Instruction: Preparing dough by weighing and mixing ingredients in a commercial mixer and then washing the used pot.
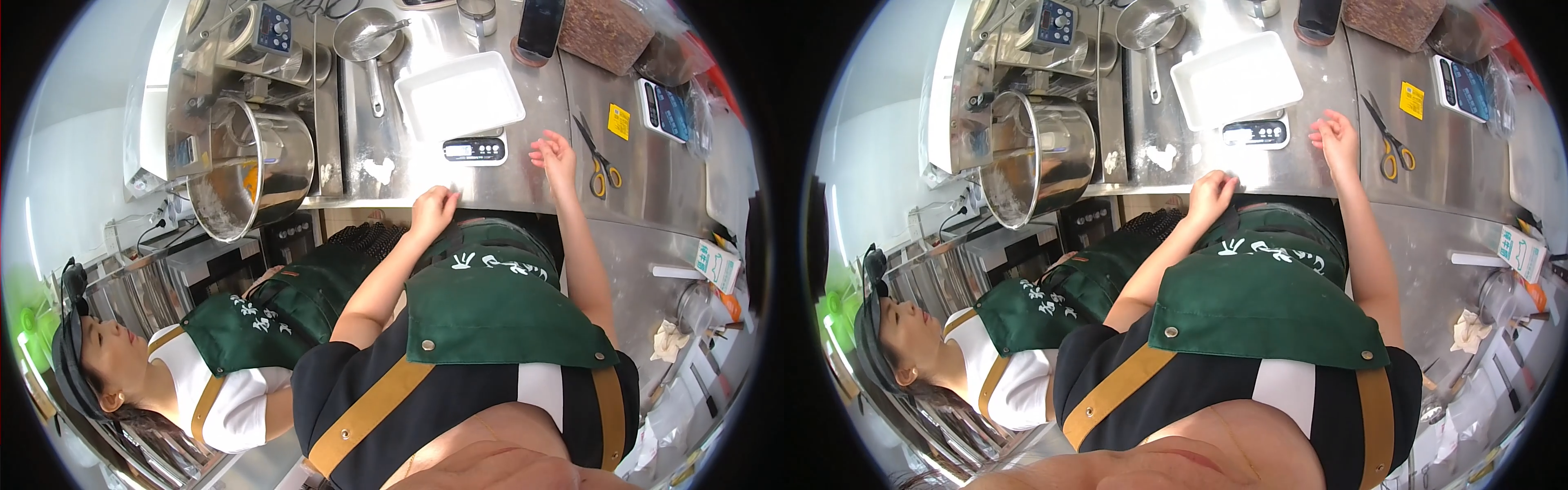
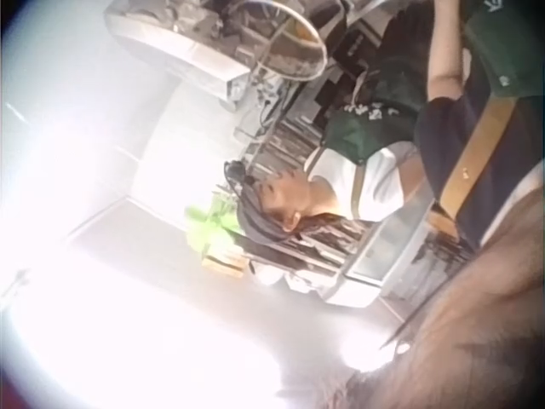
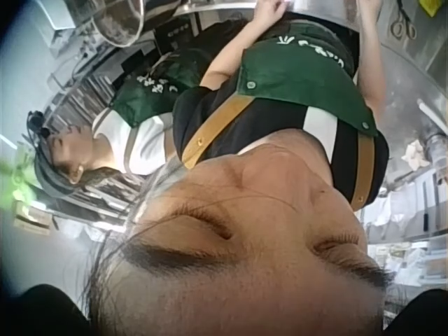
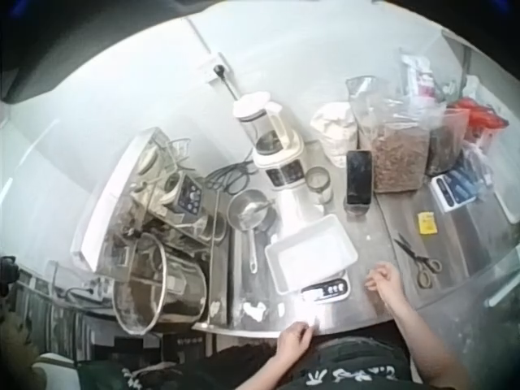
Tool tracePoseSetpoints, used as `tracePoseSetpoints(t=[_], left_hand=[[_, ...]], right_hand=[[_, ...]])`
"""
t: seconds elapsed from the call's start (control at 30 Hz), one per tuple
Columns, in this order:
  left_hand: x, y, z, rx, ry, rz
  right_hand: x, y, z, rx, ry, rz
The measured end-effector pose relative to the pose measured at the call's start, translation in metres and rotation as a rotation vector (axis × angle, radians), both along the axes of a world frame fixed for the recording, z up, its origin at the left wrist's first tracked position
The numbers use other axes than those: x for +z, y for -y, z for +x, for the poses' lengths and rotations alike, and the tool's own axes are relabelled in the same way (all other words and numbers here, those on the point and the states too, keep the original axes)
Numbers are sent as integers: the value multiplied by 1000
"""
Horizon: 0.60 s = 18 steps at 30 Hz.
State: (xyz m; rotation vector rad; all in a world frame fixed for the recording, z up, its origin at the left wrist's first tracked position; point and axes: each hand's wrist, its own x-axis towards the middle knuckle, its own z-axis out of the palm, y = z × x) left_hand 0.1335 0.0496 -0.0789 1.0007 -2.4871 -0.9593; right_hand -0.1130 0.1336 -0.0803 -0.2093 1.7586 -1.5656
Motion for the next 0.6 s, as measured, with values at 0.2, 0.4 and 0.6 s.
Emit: tracePoseSetpoints(t=[0.2, 0.4, 0.6], left_hand=[[-3, -20, 38, 365, 56, 89], [0, -65, 77, 514, 78, 105], [-5, -105, 124, 769, 95, 270]], right_hand=[[-6, 0, -20, 11, -32, -6], [1, 41, -43, 79, -160, -75], [-12, 17, 11, 187, -858, 105]])
